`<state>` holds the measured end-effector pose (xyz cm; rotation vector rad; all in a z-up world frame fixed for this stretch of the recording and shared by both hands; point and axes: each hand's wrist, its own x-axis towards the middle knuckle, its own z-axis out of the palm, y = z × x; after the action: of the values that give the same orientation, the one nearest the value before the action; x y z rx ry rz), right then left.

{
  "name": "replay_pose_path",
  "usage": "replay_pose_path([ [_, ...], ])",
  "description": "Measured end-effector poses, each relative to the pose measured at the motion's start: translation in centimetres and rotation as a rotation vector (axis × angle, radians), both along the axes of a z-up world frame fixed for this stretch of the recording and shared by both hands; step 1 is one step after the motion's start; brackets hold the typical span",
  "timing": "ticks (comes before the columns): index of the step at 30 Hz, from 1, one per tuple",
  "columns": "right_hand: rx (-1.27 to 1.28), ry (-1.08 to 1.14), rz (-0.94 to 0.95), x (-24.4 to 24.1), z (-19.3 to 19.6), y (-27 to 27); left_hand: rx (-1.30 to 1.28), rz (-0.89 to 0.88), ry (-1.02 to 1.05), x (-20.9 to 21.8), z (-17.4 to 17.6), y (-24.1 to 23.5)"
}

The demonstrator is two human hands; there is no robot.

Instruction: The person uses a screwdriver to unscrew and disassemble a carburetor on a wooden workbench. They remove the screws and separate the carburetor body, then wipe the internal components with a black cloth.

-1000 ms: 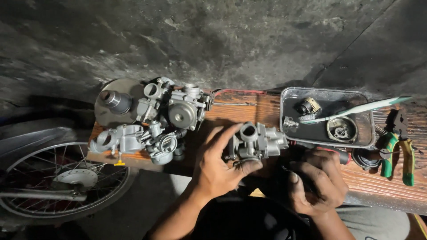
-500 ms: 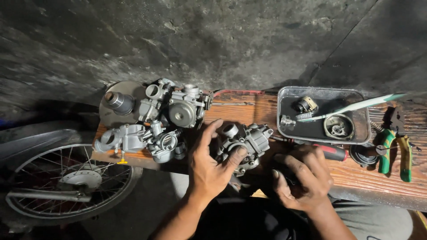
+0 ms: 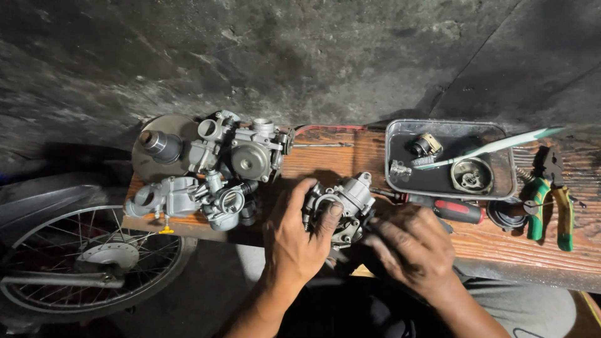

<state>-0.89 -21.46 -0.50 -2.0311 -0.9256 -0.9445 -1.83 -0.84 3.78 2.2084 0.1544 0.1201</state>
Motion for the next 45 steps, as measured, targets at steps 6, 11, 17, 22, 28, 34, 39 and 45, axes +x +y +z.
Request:
replay_pose_path([
  [6,-0.08,0.052,0.101,0.0,1.9,0.0,0.186,-0.02,-0.352,0.6,-0.3,0.2],
  [11,-0.247,0.003,0.182,-0.4,0.5,0.0,0.145,0.002,-0.309,0.8,-1.1,0.1],
  [17,-0.255,-0.019,0.136,-0.6,1.1,0.5,0.048,-0.008,-0.256,0.8,-1.5,0.3],
  [22,-0.123,-0.017,-0.069,-0.6,0.1,0.7,0.099,-0.037,-0.344,0.7,-1.1,0.3],
  [28,-0.063,0.197,-0.063,-0.3,0.5,0.6,0.162,-0.035,-0.455,0.9,-0.6,-0.2],
  [34,-0.102,0.093,0.01,-0.2,0.4,0.1,0.096,-0.043,-0.385,0.8,-1.5,-0.1],
  [39,-0.192,-0.008,0.168,-0.2,1.2,0.4,0.165,-0.032,-0.451,1.0,-1.0,-0.2],
  [45,-0.175,0.007,0.206,-0.1,1.3,0.3,0.12,-0.052,-0.436,1.3,-0.8,-0.2],
])
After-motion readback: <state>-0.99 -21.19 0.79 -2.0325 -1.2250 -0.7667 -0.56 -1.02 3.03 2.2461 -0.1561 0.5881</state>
